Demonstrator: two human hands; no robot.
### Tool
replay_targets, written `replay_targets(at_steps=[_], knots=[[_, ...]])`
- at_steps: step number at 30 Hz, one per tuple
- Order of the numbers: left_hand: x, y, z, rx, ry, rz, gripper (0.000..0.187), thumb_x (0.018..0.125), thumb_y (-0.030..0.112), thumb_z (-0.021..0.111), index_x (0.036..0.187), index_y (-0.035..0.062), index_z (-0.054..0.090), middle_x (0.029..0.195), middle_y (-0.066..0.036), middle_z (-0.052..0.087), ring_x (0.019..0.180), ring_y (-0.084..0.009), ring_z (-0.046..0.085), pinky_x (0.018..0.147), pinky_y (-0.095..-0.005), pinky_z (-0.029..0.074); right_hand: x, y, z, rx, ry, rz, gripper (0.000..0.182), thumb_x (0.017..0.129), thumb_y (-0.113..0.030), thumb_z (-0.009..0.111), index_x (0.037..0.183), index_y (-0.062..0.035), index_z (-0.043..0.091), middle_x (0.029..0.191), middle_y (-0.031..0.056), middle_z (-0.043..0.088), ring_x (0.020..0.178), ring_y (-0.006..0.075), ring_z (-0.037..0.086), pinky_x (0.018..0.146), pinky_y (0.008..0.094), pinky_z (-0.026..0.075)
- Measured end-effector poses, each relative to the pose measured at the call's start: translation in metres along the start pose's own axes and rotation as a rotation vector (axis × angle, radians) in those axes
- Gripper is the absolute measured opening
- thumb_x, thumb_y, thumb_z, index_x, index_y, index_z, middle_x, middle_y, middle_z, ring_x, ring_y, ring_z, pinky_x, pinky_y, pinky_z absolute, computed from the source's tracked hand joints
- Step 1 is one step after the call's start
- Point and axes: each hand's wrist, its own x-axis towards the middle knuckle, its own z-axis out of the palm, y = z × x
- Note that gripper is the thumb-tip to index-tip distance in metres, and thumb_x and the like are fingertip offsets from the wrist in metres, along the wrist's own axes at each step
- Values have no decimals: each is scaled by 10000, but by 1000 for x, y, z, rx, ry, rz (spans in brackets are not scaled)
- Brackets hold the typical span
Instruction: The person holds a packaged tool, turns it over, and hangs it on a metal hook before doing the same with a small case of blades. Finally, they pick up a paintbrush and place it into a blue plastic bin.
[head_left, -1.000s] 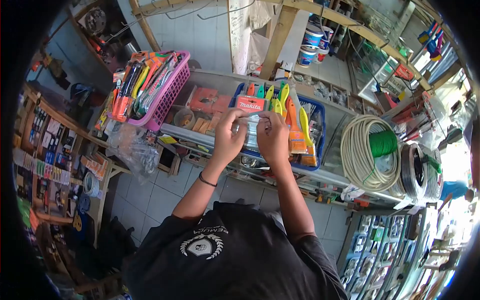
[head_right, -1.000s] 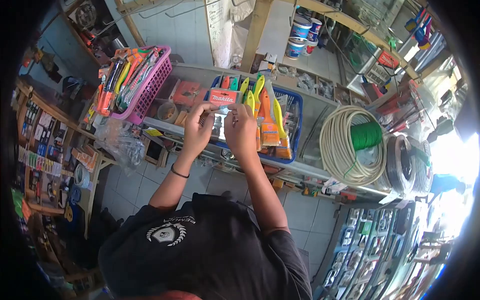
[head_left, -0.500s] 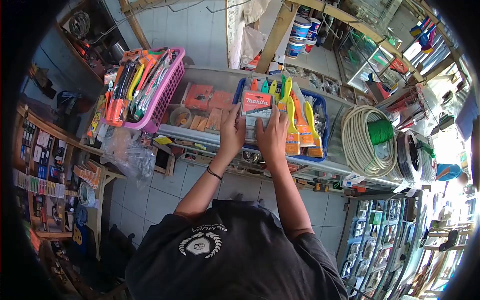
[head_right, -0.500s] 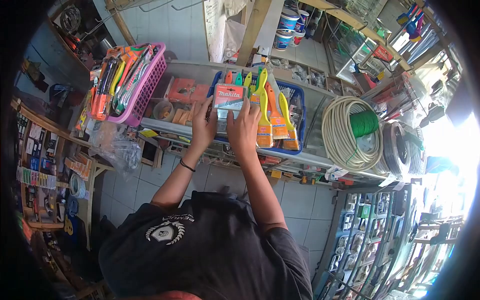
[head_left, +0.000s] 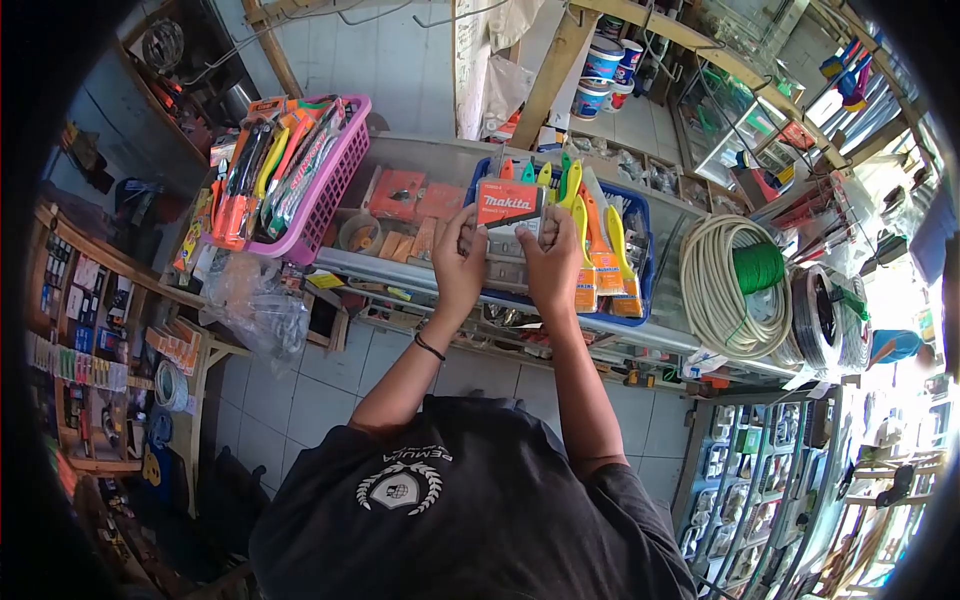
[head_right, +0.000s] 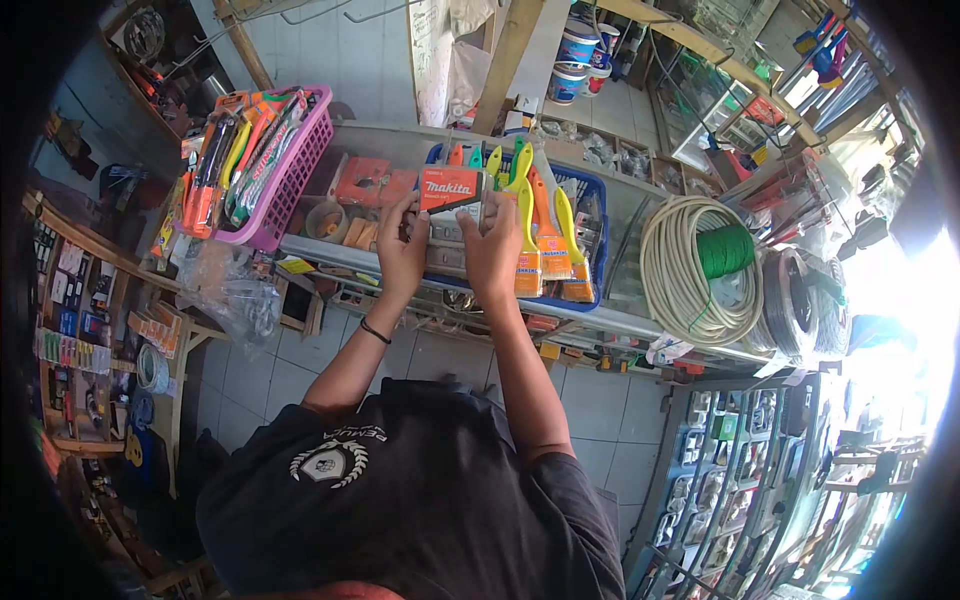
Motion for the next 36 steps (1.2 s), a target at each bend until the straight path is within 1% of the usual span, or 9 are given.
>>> replay_targets(at_steps=[6, 9, 12, 15, 18, 25, 31, 34, 36], knots=[[6, -12, -2, -249, -40, -171, 179, 1003, 106, 697, 1130, -14, 659, 932, 1, 648, 802, -43, 572, 727, -215, 476, 5, 14, 3, 224, -59, 56, 199, 962, -70, 716, 936, -30, 522, 776, -38, 393, 701, 70, 361, 605, 269, 346], [9, -16, -3, -258, -61, -209, 165, 1000, 124, 711, 1091, -3, 659, 880, 15, 647, 759, -32, 559, 694, -206, 470, 7, 19, 0, 133, -86, 5, 230, 985, -90, 688, 887, -43, 485, 769, -41, 356, 699, 61, 336, 592, 271, 315], [8, -17, 1, -161, -34, -158, 171, 992, 123, 722, 1088, -4, 658, 852, 17, 638, 732, -34, 543, 674, -207, 461, 6, 20, 2, 137, -90, 43, 167, 985, -89, 682, 966, -3, 540, 779, 8, 425, 690, 116, 372, 616, 302, 349], [6, -17, 5, -82, 20, -100, 169, 980, 112, 735, 1073, -11, 665, 836, 12, 629, 711, -41, 525, 655, -214, 450, 3, 21, 2, -145, -53, -147, 393, 979, -88, 667, 1307, 103, 562, 1135, 278, 632, 1047, 400, 643, 941, 450, 503], [4, -13, 6, -35, 57, -67, 154, 967, 95, 743, 1047, -20, 679, 830, -1, 618, 703, -51, 517, 642, -227, 442, 0, 16, 8, -199, 79, -304, 500, 966, -74, 667, 1403, 103, 503, 1256, 343, 575, 1174, 506, 558, 1020, 518, 453], [0, -2, 10, 57, 121, 36, 149, 956, 68, 744, 1064, -25, 703, 851, -26, 601, 713, -80, 518, 625, -252, 427, 3, 20, 3, -132, 2, -255, 537, 939, -23, 676, 1425, 76, 470, 1260, 292, 563, 1193, 473, 557, 1033, 498, 457], [1, 4, 14, 172, 132, 157, 270, 966, 28, 693, 1231, -26, 707, 814, -60, 571, 711, -117, 517, 606, -276, 411, 2, 13, 2, -83, 36, -249, 528, 899, 51, 686, 1382, 45, 474, 1239, 229, 526, 1129, 400, 563, 982, 446, 478], [0, 2, 9, 243, 52, 113, 336, 1006, 44, 649, 1336, -16, 672, 1028, -116, 683, 916, -191, 652, 832, -324, 518, 3, 12, 1, -27, 34, -243, 538, 894, 58, 688, 1387, 37, 473, 1231, 222, 519, 1115, 384, 555, 963, 435, 479], [0, 0, 11, 199, 60, 158, 360, 1013, 40, 633, 1368, -15, 651, 1143, -155, 706, 1019, -215, 673, 901, -330, 514, 3, 14, 1, 26, 13, -218, 537, 891, 62, 690, 1383, 32, 478, 1238, 224, 515, 1121, 383, 550, 959, 433, 479]])
